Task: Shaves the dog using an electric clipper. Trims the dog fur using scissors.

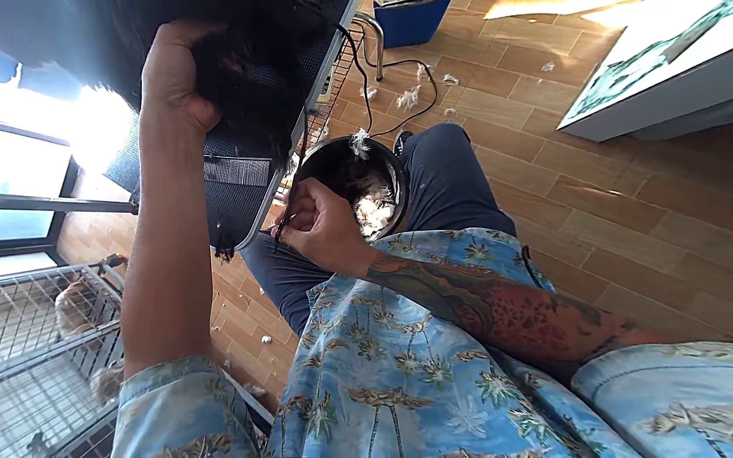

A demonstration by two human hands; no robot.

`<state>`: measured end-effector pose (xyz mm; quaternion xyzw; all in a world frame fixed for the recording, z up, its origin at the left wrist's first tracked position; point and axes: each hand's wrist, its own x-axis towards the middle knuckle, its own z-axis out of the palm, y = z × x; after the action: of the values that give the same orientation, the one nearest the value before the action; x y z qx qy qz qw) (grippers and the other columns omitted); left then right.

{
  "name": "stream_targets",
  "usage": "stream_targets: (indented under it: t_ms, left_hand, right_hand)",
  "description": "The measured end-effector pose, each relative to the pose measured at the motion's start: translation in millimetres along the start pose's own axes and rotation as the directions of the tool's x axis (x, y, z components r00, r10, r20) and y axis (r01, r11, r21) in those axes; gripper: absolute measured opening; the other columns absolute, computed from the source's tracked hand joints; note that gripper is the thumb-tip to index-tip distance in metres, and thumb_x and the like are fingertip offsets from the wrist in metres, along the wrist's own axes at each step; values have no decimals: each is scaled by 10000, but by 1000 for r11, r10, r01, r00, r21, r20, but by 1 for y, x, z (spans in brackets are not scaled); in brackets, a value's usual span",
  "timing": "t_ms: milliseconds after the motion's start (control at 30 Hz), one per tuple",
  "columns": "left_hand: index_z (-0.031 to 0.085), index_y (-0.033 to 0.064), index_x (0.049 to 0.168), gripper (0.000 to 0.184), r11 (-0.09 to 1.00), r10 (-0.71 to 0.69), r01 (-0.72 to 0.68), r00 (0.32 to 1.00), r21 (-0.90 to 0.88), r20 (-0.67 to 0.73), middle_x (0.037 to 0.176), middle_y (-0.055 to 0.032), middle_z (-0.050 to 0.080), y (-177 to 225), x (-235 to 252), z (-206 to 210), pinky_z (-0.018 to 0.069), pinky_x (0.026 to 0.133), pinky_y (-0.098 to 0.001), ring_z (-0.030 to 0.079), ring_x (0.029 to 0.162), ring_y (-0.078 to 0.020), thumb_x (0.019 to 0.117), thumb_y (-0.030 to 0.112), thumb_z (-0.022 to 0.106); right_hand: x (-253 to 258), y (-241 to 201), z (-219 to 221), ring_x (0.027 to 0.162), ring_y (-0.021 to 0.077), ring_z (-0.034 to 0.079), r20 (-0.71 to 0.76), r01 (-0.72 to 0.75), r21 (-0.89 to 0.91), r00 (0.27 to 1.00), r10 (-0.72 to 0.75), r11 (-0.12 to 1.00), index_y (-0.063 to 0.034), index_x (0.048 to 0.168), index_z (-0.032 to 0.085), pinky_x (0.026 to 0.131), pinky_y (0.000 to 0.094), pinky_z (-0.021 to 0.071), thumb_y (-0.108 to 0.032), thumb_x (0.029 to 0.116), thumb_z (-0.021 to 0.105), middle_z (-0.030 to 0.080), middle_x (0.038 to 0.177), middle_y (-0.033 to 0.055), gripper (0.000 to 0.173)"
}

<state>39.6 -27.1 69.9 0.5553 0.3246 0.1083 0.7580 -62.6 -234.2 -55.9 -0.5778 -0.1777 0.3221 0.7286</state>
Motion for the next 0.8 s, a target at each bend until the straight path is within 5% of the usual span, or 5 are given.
stream_targets:
  t_ms: [133,367,633,800]
  left_hand:
    - [574,59,901,120,993,26,-13,994,-117,107,674,-52,575,-3,4,-7,518,517,-232,551,533,-101,989,116,515]
    - [550,88,845,538,922,191,-74,941,-381,280,607,-11,497,-6,12,-29,476,506,-226,480,505,-81,1110,430,230]
    - [527,85,842,503,843,169,0,950,-538,264,654,-25,523,-7,2,-35,460,492,-167,495,517,-67,1086,383,204]
    - [534,79,828,471,843,187,-58,964,-535,190,625,-33,533,-1,-7,-26,482,481,-185,513,496,-80,1097,316,230]
  right_hand:
    - [2,14,-17,787,179,747,50,38,40,998,-39,999,-82,1162,542,693,362,677,-101,792,866,721,962,50,492]
    - [16,33,-39,710,143,731,32,15,-144,999,-10,989,-112,1148,564,625,339,647,16,796,782,743,920,11,433]
    - [69,33,-18,771,171,723,220,87,-271,975,-26,959,-79,1318,556,719,386,632,0,819,716,730,994,60,530]
    - [74,19,-21,856,163,735,306,279,-160,926,-221,947,-42,1306,561,783,353,646,51,838,729,721,1039,73,505]
